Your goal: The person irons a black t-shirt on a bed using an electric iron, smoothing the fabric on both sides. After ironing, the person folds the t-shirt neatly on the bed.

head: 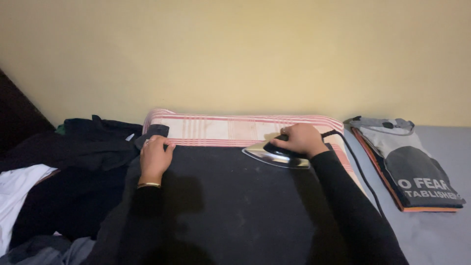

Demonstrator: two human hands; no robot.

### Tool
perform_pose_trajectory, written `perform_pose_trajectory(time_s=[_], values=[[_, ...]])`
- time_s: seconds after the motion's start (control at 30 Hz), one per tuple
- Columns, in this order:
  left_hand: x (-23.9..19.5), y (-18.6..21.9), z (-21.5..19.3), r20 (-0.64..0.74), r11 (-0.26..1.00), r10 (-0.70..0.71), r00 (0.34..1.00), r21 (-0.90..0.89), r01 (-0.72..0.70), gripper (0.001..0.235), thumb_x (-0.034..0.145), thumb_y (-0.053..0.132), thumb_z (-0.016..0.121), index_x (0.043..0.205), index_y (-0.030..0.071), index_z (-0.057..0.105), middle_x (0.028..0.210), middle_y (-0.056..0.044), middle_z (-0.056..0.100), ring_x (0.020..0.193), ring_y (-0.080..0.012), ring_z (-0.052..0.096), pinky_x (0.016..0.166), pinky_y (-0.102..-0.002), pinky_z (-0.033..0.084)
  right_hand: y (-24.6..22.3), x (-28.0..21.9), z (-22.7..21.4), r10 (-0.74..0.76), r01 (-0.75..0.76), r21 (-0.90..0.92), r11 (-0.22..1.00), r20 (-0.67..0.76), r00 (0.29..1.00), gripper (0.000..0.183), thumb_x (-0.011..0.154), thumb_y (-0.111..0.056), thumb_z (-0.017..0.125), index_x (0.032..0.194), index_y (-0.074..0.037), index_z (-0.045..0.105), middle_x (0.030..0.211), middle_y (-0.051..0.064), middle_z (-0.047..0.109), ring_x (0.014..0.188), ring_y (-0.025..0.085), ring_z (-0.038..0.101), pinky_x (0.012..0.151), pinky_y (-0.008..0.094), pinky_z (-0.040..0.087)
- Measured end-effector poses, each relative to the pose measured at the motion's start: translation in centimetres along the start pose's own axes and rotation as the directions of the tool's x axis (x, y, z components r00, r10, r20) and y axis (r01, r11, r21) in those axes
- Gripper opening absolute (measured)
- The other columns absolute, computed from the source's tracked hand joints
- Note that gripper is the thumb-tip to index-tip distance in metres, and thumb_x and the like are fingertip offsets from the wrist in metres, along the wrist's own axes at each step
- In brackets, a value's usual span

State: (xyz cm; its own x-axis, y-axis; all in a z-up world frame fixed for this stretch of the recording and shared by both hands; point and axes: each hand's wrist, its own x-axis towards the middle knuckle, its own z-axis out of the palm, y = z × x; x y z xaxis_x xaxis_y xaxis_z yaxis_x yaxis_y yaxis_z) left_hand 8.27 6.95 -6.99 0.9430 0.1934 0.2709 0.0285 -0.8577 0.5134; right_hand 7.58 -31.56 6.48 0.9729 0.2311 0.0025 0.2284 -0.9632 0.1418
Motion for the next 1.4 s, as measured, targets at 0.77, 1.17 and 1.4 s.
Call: perform_pose_trajectory(time_s=[0.77, 1.17, 1.4], values=[[0.5, -0.5, 0.7, 0.001, 0.996, -0.034, 0.999, -0.085, 0.034, 0.015, 0.085, 0.024, 0.054, 0.081, 0.013, 0.064, 0.099, -0.006, 0.058, 0.101, -0.0343, 0.053, 0.09, -0.045, 0.042, -17.1, 2.1, -3.2, -0.106, 0.107, 0.155, 0.982, -0.017, 0.994, 0.057, 0.074, -0.062, 0.042, 0.092, -0.014, 0.067, 0.081, 0.016, 0.066, 0.086, 0.035, 0.063, 0.072, 0.042, 0.05], [0.4, -0.8, 1.2, -0.102, 0.983, 0.028, 0.994, -0.178, -0.046, 0.014, 0.085, 0.022, 0.05, 0.095, 0.018, 0.059, 0.098, -0.007, 0.057, 0.096, -0.0333, 0.056, 0.088, -0.045, 0.042, -18.7, 2.6, -3.1, -0.128, 0.131, 0.198, 0.971, -0.029, 0.991, 0.058, 0.075, -0.06, 0.042, 0.091, -0.01, 0.067, 0.081, 0.017, 0.066, 0.086, 0.035, 0.064, 0.071, 0.043, 0.05], [-2.4, 5.5, -0.4, -0.146, 0.945, 0.307, 0.94, -0.065, -0.319, 0.017, 0.081, 0.022, 0.052, 0.096, 0.016, 0.058, 0.103, -0.007, 0.058, 0.102, -0.0296, 0.057, 0.093, -0.044, 0.035, -12.8, -0.3, -3.0, -0.044, 0.041, 0.163, 0.986, 0.014, 0.999, 0.06, 0.077, -0.061, 0.041, 0.09, -0.008, 0.067, 0.083, 0.019, 0.066, 0.088, 0.036, 0.063, 0.073, 0.044, 0.05]])
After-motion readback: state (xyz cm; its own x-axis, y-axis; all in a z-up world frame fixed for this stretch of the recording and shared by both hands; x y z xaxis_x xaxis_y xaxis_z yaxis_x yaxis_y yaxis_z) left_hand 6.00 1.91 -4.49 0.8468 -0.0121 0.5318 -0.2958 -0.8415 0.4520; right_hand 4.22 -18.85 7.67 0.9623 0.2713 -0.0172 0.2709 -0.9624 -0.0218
